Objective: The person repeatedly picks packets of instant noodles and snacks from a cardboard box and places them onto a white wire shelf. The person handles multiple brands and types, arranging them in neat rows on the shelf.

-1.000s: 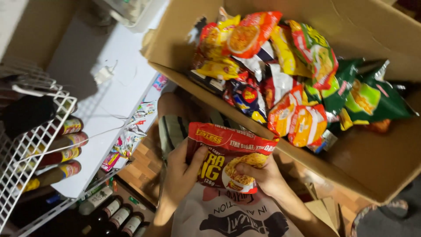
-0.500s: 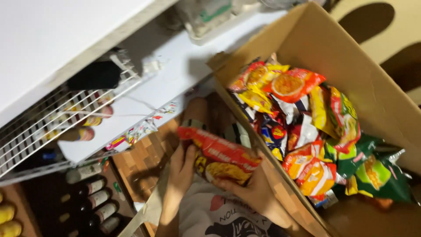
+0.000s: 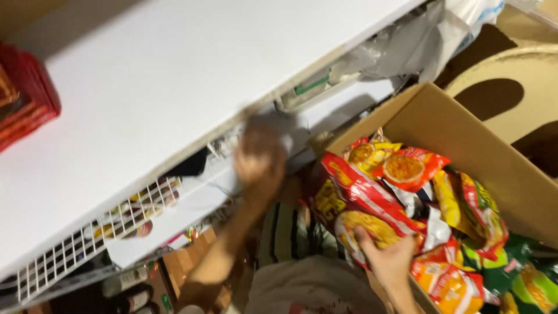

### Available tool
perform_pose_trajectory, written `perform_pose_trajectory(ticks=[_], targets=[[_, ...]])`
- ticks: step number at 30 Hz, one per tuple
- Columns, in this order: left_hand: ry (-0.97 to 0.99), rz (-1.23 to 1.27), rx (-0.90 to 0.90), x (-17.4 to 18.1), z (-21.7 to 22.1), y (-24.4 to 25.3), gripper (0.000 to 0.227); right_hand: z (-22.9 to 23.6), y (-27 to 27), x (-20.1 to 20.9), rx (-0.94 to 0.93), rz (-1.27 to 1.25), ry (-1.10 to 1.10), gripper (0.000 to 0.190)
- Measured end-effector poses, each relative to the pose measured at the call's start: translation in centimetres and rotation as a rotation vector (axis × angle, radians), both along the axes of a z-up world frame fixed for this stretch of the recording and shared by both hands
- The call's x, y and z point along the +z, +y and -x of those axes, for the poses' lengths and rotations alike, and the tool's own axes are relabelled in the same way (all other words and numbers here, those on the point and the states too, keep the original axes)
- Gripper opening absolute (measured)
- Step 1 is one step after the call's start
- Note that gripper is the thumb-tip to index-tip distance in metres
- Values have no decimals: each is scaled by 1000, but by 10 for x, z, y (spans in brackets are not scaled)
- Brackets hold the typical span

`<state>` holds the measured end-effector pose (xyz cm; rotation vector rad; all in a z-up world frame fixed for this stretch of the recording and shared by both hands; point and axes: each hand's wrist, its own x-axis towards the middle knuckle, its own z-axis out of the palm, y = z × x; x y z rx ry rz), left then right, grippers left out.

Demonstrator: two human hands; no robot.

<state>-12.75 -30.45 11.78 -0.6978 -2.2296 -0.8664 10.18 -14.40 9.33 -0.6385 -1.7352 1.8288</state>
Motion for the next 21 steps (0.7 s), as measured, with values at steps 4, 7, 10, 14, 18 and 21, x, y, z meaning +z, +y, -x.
perform_pose_trajectory(ticks=[4, 7, 10, 14, 18, 21], targets=[[-358, -125, -339, -1, -38, 22, 30, -5, 17, -20, -39, -114, -100, 42], [-518, -204, -578, 10, -58, 37, 39, -4, 20, -22, -129, -92, -104, 41], [-595, -226, -642, 1, -61, 50, 45, 4, 21, -7, -132, -67, -55, 41], [-661, -173, -591, -13, -60, 61, 42, 11, 24, 9, -129, -49, -149, 36], [-651, -276, -532, -32, -57, 58, 38, 4, 32, -15, -95, 1, -230, 24], [-445, -506, -328, -99, -52, 23, 29, -9, 30, -42, -100, 337, -11, 30]])
